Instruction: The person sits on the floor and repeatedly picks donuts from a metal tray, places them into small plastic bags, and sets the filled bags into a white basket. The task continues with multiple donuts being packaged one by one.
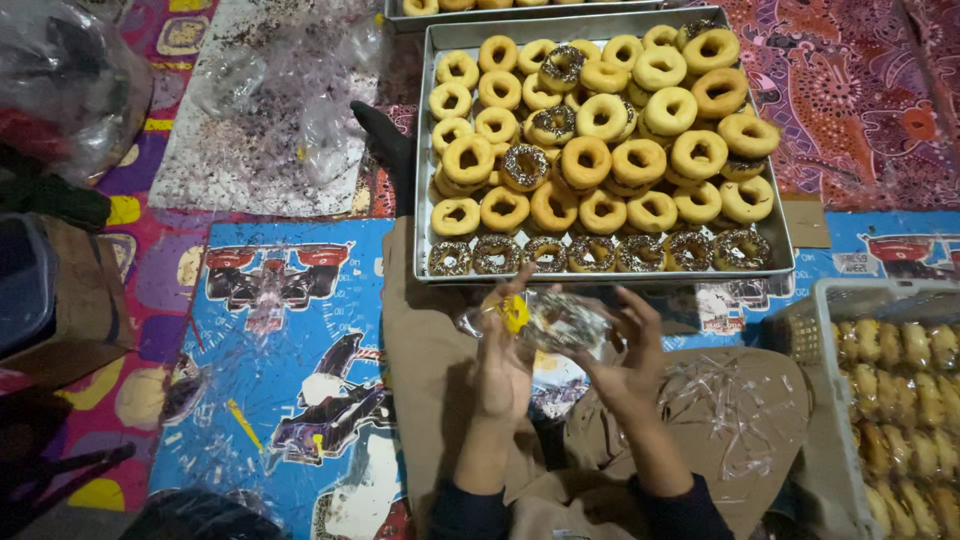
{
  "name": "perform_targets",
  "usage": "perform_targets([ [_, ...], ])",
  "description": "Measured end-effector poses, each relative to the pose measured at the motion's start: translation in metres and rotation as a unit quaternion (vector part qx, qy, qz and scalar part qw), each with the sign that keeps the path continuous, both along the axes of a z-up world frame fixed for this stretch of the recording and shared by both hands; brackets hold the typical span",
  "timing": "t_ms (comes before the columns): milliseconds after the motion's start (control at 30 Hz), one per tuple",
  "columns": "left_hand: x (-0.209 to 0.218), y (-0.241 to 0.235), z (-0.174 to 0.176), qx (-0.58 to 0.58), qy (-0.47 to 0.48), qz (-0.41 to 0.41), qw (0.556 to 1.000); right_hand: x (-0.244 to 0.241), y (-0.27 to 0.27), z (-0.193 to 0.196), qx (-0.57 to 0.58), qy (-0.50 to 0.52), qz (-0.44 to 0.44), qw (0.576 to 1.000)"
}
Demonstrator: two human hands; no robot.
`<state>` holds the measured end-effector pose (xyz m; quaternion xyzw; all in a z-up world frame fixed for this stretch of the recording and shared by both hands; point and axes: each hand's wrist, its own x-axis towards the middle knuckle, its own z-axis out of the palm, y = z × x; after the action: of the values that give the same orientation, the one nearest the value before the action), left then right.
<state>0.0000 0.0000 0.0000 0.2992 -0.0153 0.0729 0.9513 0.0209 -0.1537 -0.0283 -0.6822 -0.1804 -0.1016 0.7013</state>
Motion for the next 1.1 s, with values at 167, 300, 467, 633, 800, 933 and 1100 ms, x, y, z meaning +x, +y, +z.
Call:
perform_targets([
  [167, 0.008, -0.002, 0.012, -0.031, -0.017, 0.089, 0.995, 0.001, 0.010, 0.001, -0.145, -0.011, 0.014, 0.989],
  [300, 0.007, -0.004, 0.019, -0.067, -0.027, 0.140, 0.987, -0.011, 0.019, 0.002, -0.030, -0.002, -0.001, 1.000],
  [467, -0.002, -0.029, 0.032, -0.060, -0.139, 0.076, 0.985, -0.017, 0.030, 0.013, 0.053, -0.008, 0.022, 0.998],
  [633, -0.003, -0.021, 0.038, -0.146, -0.071, 0.063, 0.985, -0.013, 0.011, 0.029, -0.033, -0.034, 0.034, 0.998],
  [800, -0.004, -0.035, 0.006, -0.088, 0.022, 0.023, 0.996, -0.040, 0.029, 0.036, 0.047, -0.047, -0.099, 0.993],
  [933, -0.004, -0.006, -0.010, 0.162, 0.097, 0.181, 0.965, 0.007, -0.012, 0.078, -0.158, 0.030, 0.142, 0.977],
  [1100, -0.001, 0.032, 0.022, 0.624, -0.166, 0.030, 0.763, 0.023, -0.043, 0.122, -0.239, 0.050, 0.233, 0.941],
])
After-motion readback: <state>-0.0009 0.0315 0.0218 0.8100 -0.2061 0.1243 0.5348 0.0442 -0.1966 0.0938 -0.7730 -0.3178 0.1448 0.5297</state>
